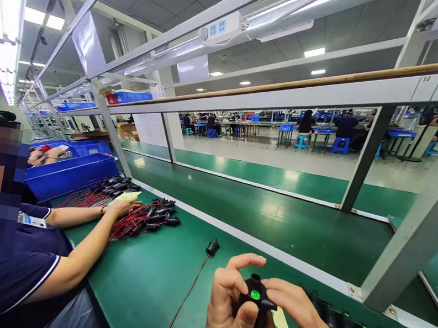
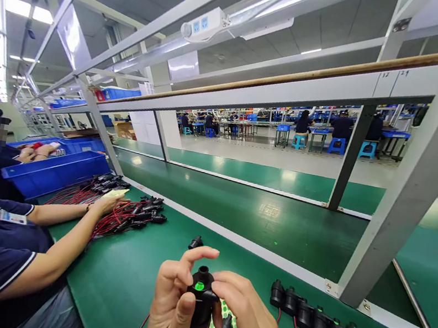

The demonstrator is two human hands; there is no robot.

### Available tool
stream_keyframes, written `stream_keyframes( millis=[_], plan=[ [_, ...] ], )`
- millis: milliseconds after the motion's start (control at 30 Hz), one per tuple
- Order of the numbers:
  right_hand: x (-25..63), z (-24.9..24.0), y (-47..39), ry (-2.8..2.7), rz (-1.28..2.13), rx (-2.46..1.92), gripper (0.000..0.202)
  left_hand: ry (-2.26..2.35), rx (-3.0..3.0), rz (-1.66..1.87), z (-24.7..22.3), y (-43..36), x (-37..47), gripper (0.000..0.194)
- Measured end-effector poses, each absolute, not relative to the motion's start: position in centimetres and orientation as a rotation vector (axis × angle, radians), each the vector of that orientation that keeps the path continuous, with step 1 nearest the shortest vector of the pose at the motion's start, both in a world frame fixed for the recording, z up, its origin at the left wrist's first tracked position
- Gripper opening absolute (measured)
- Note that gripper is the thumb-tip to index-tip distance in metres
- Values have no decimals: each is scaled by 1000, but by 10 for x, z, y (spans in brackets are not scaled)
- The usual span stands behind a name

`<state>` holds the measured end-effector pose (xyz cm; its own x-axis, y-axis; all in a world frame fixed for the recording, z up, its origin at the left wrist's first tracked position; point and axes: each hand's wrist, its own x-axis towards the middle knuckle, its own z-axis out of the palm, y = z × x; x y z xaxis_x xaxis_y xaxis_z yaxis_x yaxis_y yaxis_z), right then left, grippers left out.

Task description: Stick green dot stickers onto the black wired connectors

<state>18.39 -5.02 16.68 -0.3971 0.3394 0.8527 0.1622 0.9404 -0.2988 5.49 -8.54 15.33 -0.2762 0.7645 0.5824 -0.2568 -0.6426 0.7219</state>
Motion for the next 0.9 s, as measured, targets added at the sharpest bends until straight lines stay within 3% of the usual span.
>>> stream_keyframes(
  millis=[367, 533, 667, 900],
  plan=[
    [215, 164, -49, -1964, 100, -507, 35, 796, 1462, 1772, 157, -82, 40, 52],
    [274, 167, -52, -2078, 108, -817, 41, 806, 1563, 1913, 169, -83, 27, 47],
    [307, 122, -53, -2339, 172, -1071, 39, 778, 1572, 1929, 172, -87, 24, 44],
    [306, 17, -44, -2274, 73, -1366, 31, 740, 1672, 1822, 169, -90, 24, 38]
  ],
)
